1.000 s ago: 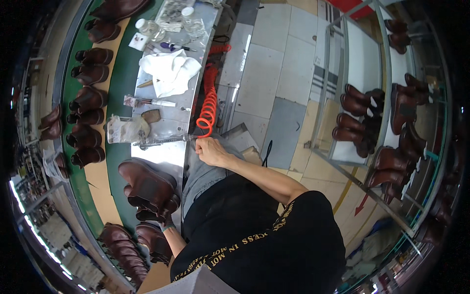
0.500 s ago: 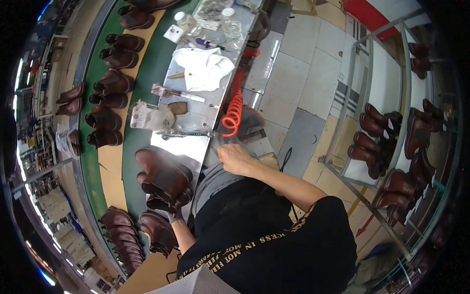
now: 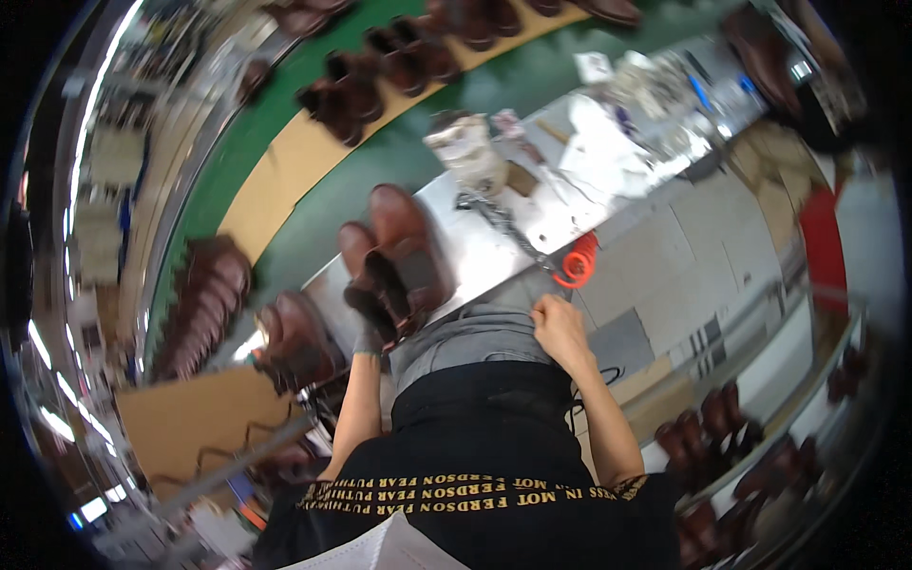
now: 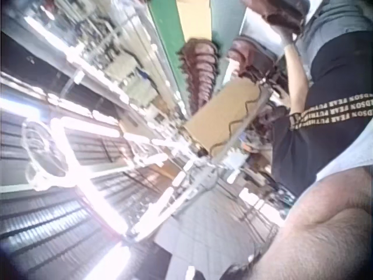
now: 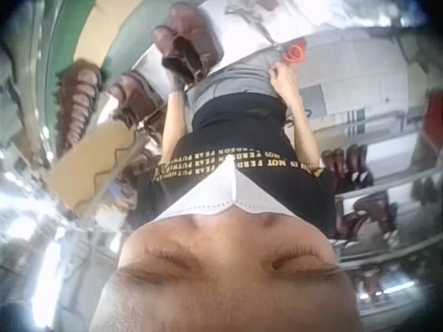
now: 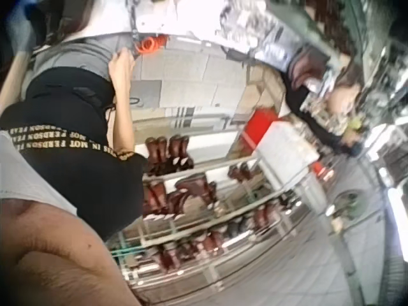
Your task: Inspecting, cleaning with a cloth, and applying a finish using a spray gun to leather boots on a factory production line.
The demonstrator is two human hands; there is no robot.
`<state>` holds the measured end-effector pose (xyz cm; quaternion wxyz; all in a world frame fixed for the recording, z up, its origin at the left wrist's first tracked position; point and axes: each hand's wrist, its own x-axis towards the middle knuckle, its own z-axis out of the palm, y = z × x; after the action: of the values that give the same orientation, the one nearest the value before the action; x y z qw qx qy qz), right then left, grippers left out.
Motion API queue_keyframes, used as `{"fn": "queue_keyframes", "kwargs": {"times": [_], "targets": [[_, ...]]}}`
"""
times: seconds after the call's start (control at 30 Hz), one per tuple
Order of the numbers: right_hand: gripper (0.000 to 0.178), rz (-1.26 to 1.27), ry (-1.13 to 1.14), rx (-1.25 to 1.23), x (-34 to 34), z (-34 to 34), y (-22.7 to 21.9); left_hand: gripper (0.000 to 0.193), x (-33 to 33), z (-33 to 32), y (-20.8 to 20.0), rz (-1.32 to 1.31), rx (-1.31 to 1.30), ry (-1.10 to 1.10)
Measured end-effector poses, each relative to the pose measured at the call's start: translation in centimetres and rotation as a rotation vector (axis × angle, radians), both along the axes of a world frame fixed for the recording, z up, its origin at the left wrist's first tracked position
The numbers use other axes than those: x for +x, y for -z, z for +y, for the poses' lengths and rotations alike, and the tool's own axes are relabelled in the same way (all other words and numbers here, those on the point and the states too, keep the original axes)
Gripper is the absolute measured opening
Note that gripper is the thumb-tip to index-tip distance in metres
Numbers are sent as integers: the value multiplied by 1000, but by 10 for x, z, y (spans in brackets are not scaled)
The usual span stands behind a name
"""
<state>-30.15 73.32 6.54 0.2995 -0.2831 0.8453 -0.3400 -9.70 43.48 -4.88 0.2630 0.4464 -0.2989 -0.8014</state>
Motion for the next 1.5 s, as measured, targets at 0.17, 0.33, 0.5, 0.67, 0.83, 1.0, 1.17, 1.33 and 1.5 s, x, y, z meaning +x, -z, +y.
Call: {"fn": "queue_keyframes", "kwargs": {"times": [0.17,0.33,0.5,0.67,0.83,1.0,1.17,1.33,1.5], "targets": [[14,116,-277,237,-14,-23,-19,49,27,-1,-3,77,-16,-66],[21,92,-297,51,-25,-79,-49,62,13,8,-36,-34,116,-101],[49,-212,-206,-116,-30,-156,4,63,15,7,-40,31,194,-113],[85,-726,-26,13,-20,-214,32,61,13,11,-54,-27,179,-132],[91,-594,43,41,-1,-217,30,64,19,11,-51,6,219,-182],[91,-701,105,21,-4,-222,28,76,10,-1,-75,106,299,-160],[57,-746,117,-35,5,-225,16,79,16,5,-61,267,336,-227],[44,-748,175,-21,3,-220,14,76,24,10,-55,228,372,-216],[41,-929,216,-161,-22,-203,44,80,23,15,-91,286,282,-42]]}}
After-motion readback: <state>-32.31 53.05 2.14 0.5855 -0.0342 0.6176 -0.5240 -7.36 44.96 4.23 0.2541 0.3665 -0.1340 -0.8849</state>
